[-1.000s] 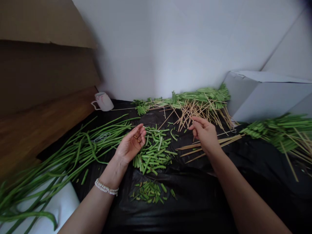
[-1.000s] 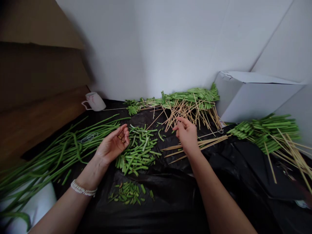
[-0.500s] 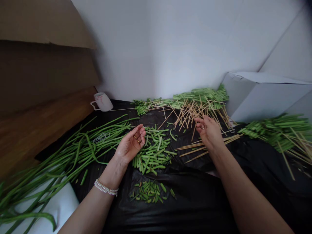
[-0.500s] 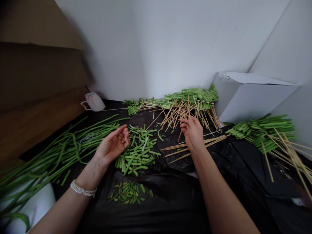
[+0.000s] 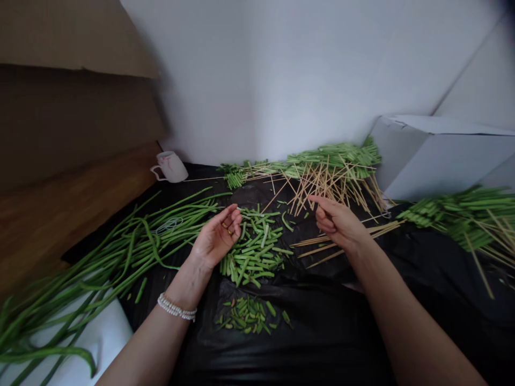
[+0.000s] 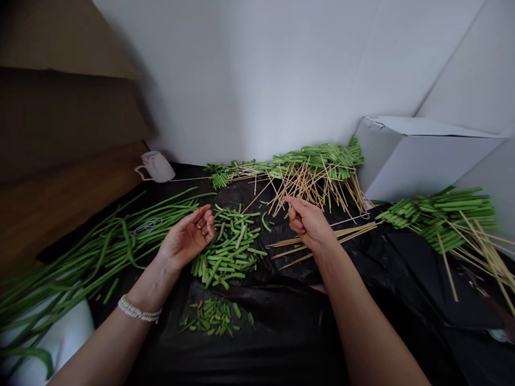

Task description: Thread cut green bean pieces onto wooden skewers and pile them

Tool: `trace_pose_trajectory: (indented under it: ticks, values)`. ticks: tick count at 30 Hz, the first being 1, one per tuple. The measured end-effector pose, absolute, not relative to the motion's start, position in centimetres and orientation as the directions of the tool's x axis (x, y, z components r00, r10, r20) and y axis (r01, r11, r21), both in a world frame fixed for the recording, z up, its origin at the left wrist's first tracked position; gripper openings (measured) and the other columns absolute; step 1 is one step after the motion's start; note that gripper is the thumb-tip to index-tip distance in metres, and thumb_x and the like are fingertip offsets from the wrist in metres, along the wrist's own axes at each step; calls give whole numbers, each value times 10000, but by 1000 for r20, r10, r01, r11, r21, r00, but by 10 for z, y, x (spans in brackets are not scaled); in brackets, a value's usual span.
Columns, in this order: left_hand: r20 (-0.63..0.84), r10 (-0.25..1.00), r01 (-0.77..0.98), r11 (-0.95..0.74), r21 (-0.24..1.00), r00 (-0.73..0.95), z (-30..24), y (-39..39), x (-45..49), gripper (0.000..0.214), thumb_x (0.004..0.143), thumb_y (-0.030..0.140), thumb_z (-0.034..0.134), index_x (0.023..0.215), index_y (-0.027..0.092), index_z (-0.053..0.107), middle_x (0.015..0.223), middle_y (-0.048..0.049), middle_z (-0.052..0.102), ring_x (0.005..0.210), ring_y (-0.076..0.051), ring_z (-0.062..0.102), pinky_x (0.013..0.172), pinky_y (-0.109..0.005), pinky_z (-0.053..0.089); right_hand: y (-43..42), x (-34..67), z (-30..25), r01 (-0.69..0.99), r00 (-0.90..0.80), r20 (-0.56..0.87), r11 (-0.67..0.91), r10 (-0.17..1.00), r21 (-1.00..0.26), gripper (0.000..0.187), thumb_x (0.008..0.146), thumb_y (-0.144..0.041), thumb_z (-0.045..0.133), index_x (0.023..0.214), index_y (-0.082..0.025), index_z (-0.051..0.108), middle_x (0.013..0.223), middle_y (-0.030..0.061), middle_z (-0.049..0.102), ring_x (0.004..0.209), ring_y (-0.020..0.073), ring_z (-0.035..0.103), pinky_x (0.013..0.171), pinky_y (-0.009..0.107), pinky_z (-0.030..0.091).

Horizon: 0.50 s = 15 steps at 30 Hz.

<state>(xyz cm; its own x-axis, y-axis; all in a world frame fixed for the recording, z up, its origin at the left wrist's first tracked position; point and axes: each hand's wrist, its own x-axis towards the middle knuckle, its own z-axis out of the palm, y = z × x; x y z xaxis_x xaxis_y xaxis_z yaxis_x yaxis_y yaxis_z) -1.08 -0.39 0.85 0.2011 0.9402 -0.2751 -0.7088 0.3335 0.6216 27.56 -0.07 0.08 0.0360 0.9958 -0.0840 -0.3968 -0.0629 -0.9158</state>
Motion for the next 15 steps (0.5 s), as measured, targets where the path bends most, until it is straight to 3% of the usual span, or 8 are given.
trace_pose_trajectory:
  ticks: [4, 7, 9, 12, 15]
  values:
    - [-268, 941, -699, 335, 632, 209, 9, -4, -11, 192, 882, 142, 529, 1004, 132, 676, 810, -37, 729, 728, -108, 680, 640, -204, 541, 7, 283, -11, -220, 354, 45, 130, 934, -967, 500, 639, -491, 747, 1002, -196, 569, 483, -88, 505, 347, 42, 299, 361, 191, 169]
    - [-259, 950, -620, 311, 720, 175, 7, -5, -9, 165, 835, 141, 598, 968, 135, 695, 813, -40, 725, 721, -105, 673, 634, -190, 531, 7, 287, -14, 166, 456, 185, 121, 870, -979, 545, 752, -563, 624, 1141, -189, 547, 448, -81, 464, 384, 96, 367, 424, 230, 272]
    - [-228, 967, -511, 256, 821, 118, 5, -6, -6, 132, 791, 152, 660, 911, 128, 710, 799, -46, 720, 692, -101, 660, 606, -174, 506, 3, 286, -11, 483, 480, 349, 90, 805, -871, 531, 806, -559, 562, 1193, -195, 546, 530, -34, 527, 487, 140, 466, 523, 270, 342]
    - [-110, 993, -300, 120, 946, 50, 0, -8, 0, 116, 715, 198, 754, 792, 119, 719, 730, -51, 704, 617, -90, 612, 556, -163, 445, -7, 279, -3, 761, 396, 544, 67, 740, -646, 455, 865, -486, 501, 1236, -224, 532, 630, 6, 580, 590, 178, 510, 615, 301, 344]
    - [39, 998, -120, -33, 992, 48, -5, -10, 5, 123, 672, 231, 788, 707, 133, 721, 654, -39, 681, 582, -105, 565, 583, -199, 425, -13, 272, 5, 858, 110, 480, 161, 871, -488, 199, 847, -417, 539, 862, -251, 649, 607, -8, 578, 567, 147, 488, 606, 284, 317]
